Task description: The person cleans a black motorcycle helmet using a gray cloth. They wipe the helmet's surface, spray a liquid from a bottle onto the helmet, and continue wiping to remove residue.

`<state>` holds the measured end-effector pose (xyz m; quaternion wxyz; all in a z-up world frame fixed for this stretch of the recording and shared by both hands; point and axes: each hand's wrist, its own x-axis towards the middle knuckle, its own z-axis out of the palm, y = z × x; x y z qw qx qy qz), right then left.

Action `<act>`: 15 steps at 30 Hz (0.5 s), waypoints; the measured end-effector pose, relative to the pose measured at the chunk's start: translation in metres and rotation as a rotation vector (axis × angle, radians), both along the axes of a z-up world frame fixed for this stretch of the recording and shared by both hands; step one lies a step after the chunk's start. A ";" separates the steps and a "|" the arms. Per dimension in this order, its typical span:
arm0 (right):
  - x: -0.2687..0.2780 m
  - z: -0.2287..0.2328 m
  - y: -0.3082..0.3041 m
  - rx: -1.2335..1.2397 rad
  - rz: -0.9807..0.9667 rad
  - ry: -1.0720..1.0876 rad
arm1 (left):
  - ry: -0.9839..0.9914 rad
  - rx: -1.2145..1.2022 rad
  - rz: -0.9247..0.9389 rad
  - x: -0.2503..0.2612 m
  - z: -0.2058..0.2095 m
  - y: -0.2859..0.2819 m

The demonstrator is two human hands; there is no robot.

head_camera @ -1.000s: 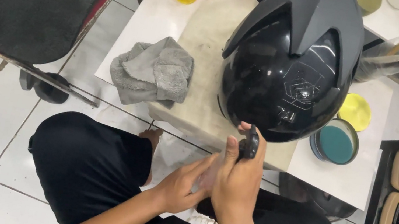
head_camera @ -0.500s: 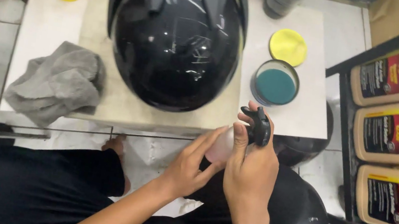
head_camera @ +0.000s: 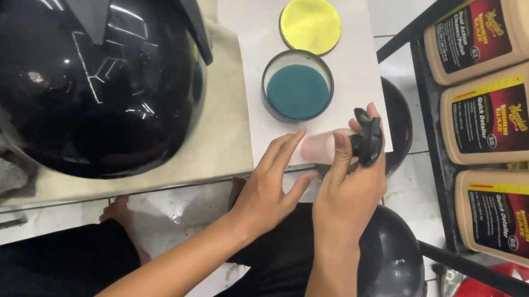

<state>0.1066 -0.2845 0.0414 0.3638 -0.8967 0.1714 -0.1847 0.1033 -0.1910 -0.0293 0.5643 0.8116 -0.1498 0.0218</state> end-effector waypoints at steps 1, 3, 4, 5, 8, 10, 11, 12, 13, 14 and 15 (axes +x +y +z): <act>0.005 -0.005 -0.004 -0.003 -0.030 -0.032 | 0.017 -0.005 0.001 0.001 0.004 0.000; 0.016 -0.012 -0.012 0.003 -0.054 -0.068 | 0.029 -0.008 -0.019 0.003 0.003 0.002; 0.019 -0.015 -0.015 0.007 -0.074 -0.097 | 0.048 -0.014 -0.034 0.000 0.003 0.004; 0.022 -0.017 -0.017 0.011 -0.068 -0.091 | 0.054 -0.010 -0.028 -0.004 0.003 0.004; 0.030 -0.022 -0.020 0.037 -0.085 -0.132 | 0.069 -0.017 -0.045 -0.012 0.001 0.007; 0.036 -0.024 -0.021 0.031 -0.093 -0.156 | 0.078 -0.051 -0.068 -0.015 0.001 0.009; 0.037 -0.027 -0.021 0.031 -0.100 -0.158 | 0.077 -0.050 -0.074 -0.017 -0.001 0.009; 0.039 -0.029 -0.021 0.030 -0.128 -0.131 | 0.080 -0.058 -0.071 -0.018 -0.002 0.009; 0.040 -0.031 -0.020 0.029 -0.156 -0.104 | 0.083 -0.066 -0.068 -0.020 -0.003 0.010; 0.039 -0.029 -0.021 0.029 -0.158 -0.101 | 0.087 -0.066 -0.069 -0.021 -0.005 0.010; 0.038 -0.027 -0.020 0.021 -0.152 -0.124 | 0.080 -0.073 -0.066 -0.022 -0.007 0.010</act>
